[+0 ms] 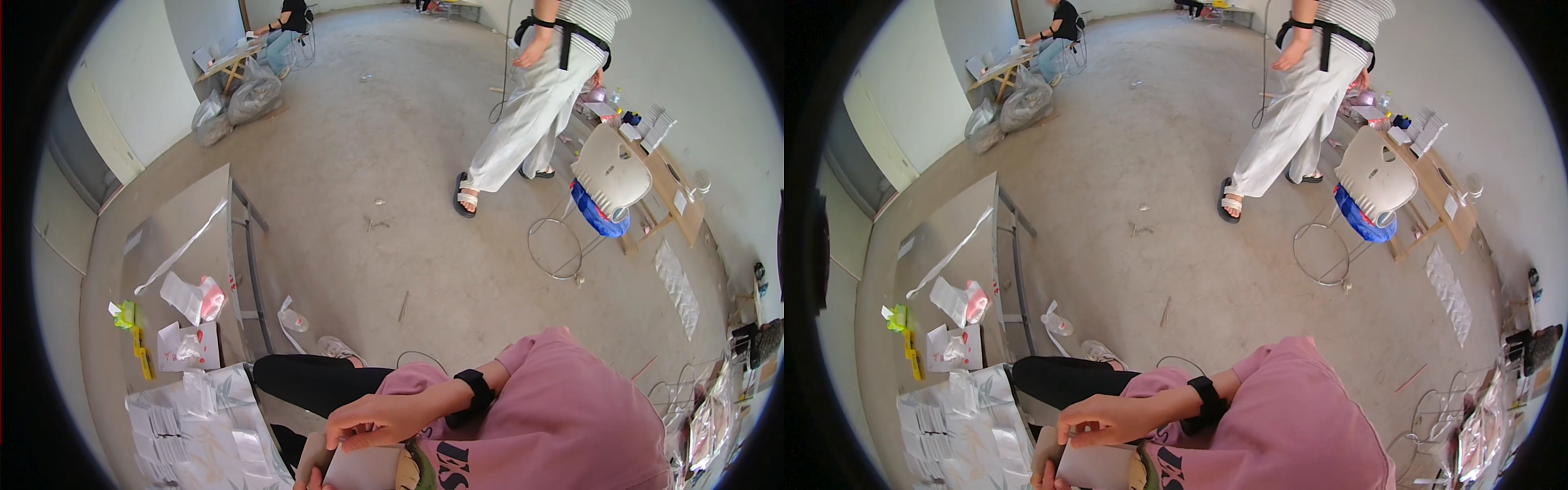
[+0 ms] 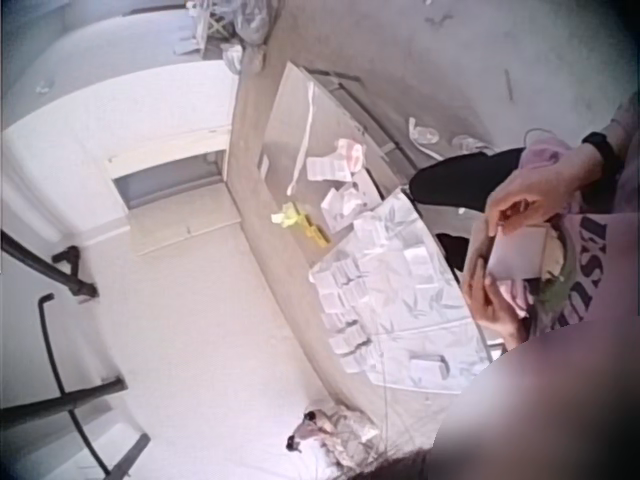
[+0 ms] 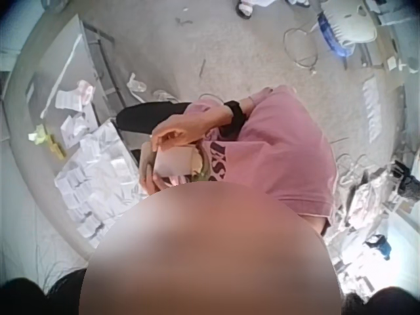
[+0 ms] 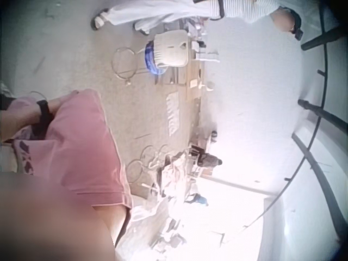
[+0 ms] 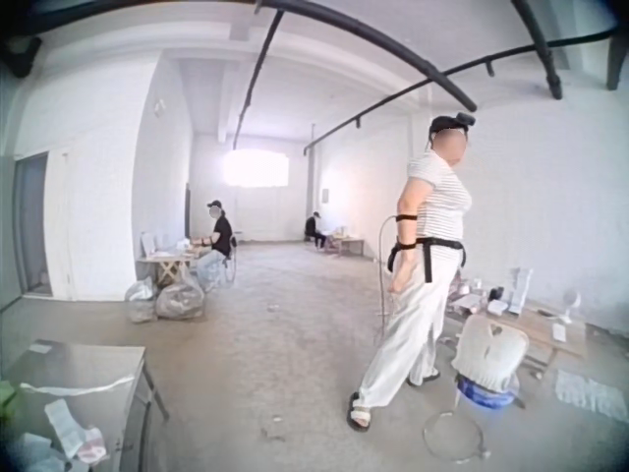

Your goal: Packaging and organizing white sheets of material into small paper folders or envelopes.

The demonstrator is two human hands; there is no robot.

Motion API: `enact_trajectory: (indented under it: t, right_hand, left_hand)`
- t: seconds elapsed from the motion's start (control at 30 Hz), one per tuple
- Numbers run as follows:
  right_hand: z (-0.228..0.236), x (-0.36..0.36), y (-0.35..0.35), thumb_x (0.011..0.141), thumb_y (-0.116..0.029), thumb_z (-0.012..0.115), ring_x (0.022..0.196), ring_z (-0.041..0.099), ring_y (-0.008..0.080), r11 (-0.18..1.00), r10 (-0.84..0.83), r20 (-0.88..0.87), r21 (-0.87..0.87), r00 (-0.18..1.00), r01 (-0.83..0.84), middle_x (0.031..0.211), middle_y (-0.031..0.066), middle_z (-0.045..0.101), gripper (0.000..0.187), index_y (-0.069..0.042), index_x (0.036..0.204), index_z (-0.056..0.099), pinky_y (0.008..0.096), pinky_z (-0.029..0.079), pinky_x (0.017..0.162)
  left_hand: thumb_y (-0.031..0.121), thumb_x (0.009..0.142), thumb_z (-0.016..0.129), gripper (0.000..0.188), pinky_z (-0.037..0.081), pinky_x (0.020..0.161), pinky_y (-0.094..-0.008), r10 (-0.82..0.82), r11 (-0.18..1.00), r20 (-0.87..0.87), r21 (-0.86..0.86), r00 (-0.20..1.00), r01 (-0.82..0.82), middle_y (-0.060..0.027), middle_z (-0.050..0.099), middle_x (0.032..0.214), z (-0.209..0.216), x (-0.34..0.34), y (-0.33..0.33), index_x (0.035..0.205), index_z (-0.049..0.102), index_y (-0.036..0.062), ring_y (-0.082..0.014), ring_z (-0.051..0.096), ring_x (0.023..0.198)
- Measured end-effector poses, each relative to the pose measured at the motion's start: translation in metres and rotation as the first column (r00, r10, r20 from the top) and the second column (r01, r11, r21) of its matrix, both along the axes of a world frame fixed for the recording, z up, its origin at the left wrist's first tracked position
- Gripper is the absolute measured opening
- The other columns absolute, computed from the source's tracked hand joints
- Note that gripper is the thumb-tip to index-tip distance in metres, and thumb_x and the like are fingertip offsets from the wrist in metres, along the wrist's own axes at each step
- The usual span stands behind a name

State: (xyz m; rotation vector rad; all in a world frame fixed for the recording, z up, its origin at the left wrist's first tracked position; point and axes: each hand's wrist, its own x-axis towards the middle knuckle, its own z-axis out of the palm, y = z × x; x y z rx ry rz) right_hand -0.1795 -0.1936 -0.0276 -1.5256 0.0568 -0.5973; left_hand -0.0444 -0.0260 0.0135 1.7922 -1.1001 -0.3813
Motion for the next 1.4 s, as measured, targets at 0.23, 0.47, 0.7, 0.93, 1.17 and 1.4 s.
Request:
enact_trajectory:
  t: [0.23, 0.47, 0.7, 0.93, 1.17, 1.4]
  right_hand:
    - [0.012, 0.001, 0.005, 0.092, -0.010, 0.057, 0.082, 0.062, 0.0166, 0.993, -0.121, 0.057, 0.005, 0.991, 0.121, 0.098, 0.0052, 0.059, 0.011, -0.003, 0.101, 0.057, 0.0267, 0.051, 0.060]
    - [0.005, 0.000, -0.001, 0.093, -0.012, 0.059, 0.087, 0.064, 0.0185, 0.980, -0.050, 0.105, -0.188, 0.993, 0.070, 0.110, 0.0087, 0.062, 0.012, -0.005, 0.102, 0.062, 0.0260, 0.050, 0.062]
    - [0.009, 0.003, -0.001, 0.091, -0.014, 0.062, 0.082, 0.064, 0.0199, 0.977, -0.005, 0.075, -0.213, 0.997, 0.021, 0.103, 0.0091, 0.065, 0.011, -0.007, 0.099, 0.063, 0.0267, 0.050, 0.061]
    - [0.026, -0.005, 0.001, 0.089, -0.018, 0.064, 0.078, 0.065, 0.0194, 0.995, -0.011, -0.097, -0.098, 0.995, 0.001, 0.100, 0.0087, 0.067, 0.021, -0.003, 0.105, 0.064, 0.0292, 0.051, 0.066]
    - [0.034, -0.007, 0.004, 0.086, -0.013, 0.065, 0.078, 0.069, 0.0174, 0.996, -0.088, -0.212, -0.017, 0.973, 0.086, 0.090, 0.0109, 0.070, 0.021, -0.003, 0.104, 0.068, 0.0278, 0.053, 0.069]
    - [0.040, -0.008, -0.004, 0.087, -0.009, 0.065, 0.082, 0.069, 0.0121, 0.998, -0.059, -0.332, -0.029, 0.941, 0.053, 0.092, 0.0069, 0.072, 0.016, -0.002, 0.102, 0.069, 0.0236, 0.053, 0.070]
  left_hand:
    - [0.011, 0.097, 0.056, 0.023, 0.047, 0.078, -0.0389, 0.015, 0.977, -0.068, -0.209, 0.998, -0.029, -0.0211, 0.059, 0.114, -0.043, 0.013, 0.010, 0.106, 0.063, -0.0085, -0.0286, 0.058, 0.093]
    - [0.012, 0.097, 0.056, 0.019, 0.047, 0.071, -0.0335, -0.073, 0.981, 0.044, -0.179, 0.996, 0.079, -0.0159, 0.060, 0.107, -0.031, 0.014, 0.008, 0.106, 0.060, -0.0045, -0.0232, 0.058, 0.084]
    - [0.018, 0.099, 0.052, 0.025, 0.050, 0.079, -0.0362, -0.086, 0.970, -0.062, -0.234, 0.994, 0.069, -0.0197, 0.063, 0.108, -0.002, -0.006, -0.001, 0.102, 0.063, -0.0043, -0.0267, 0.061, 0.091]
    - [0.012, 0.095, 0.057, 0.023, 0.052, 0.081, -0.0364, -0.085, 0.990, -0.113, -0.120, 0.990, 0.072, -0.0201, 0.066, 0.106, 0.020, -0.018, -0.020, 0.105, 0.064, -0.0076, -0.0268, 0.064, 0.093]
    - [0.001, 0.087, 0.062, 0.024, 0.052, 0.086, -0.0366, -0.013, 0.993, -0.290, -0.117, 0.957, -0.022, -0.0238, 0.067, 0.101, -0.007, 0.002, 0.008, 0.107, 0.063, -0.0115, -0.0298, 0.067, 0.094]
    - [-0.008, 0.083, 0.062, 0.023, 0.048, 0.076, -0.0261, -0.027, 0.994, -0.402, -0.109, 0.915, -0.018, -0.0143, 0.069, 0.099, 0.002, -0.003, 0.000, 0.105, 0.067, -0.0069, -0.0171, 0.063, 0.087]
